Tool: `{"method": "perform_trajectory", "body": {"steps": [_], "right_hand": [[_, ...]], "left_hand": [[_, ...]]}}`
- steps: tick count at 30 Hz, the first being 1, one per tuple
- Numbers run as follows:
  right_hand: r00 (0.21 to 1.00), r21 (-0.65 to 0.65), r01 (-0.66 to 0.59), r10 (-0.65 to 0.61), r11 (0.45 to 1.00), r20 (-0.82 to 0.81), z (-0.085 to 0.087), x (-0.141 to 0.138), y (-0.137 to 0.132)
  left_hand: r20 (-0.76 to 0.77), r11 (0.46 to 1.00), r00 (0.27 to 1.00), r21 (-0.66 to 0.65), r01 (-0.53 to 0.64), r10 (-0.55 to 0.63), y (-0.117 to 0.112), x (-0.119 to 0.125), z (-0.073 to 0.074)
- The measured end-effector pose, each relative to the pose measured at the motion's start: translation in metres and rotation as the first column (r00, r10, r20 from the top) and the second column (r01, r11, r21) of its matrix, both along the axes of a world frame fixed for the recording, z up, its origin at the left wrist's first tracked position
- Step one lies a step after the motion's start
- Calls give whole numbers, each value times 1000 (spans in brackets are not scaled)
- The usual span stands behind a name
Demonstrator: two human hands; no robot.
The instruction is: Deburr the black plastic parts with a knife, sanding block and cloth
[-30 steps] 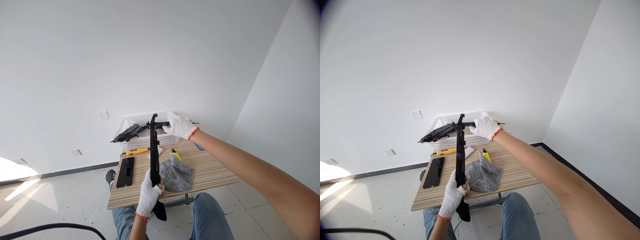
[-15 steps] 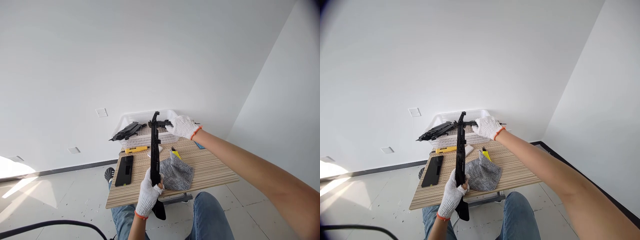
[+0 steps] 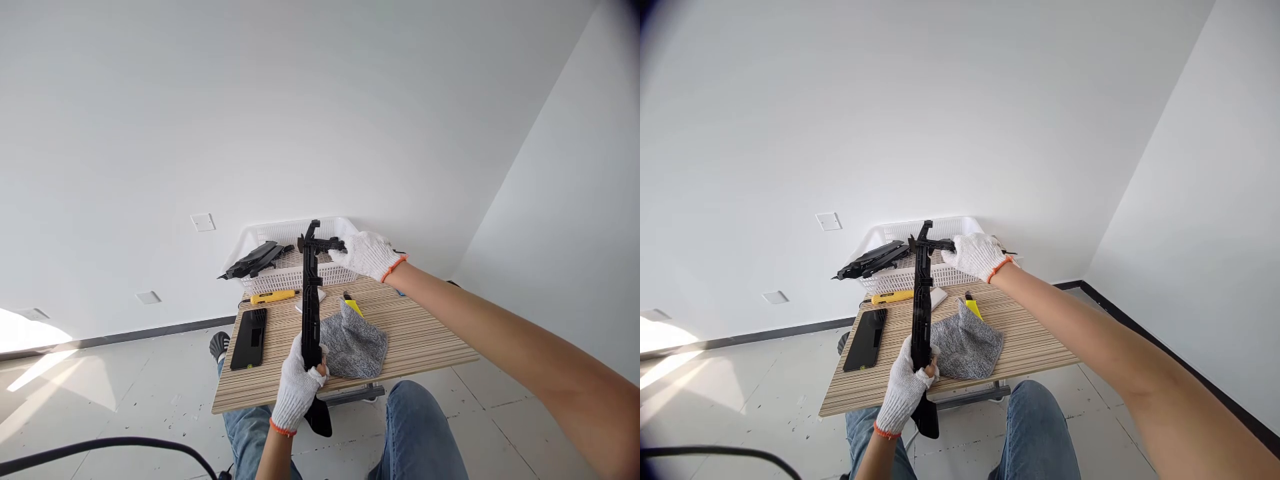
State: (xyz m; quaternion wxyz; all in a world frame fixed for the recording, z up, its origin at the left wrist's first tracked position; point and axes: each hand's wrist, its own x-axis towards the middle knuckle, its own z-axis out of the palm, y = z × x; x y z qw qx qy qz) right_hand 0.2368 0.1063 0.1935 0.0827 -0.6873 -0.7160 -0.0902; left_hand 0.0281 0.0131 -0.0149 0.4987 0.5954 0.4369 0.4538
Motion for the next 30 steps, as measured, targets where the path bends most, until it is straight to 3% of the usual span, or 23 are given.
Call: {"method": "perform_trajectory", "body": {"steps": [6, 14, 20, 30], "right_hand": [[1000, 105, -11, 10, 994, 11, -16, 6, -9], [999, 98, -2, -2, 995, 47, -18, 6, -14], [999, 162, -10, 3, 987, 41, -25, 12, -12], [982, -5, -99, 99, 995, 161, -20, 4, -26]], "left_hand": [[-11, 1000, 1000, 7, -29, 29, 0, -1, -6], [-17, 1000, 1000, 20, -25, 25, 2, -3, -12], [-12, 999, 1000, 16, -29, 29, 1, -2, -10], [18, 998, 1000, 56, -1, 0, 0, -3, -6]]}}
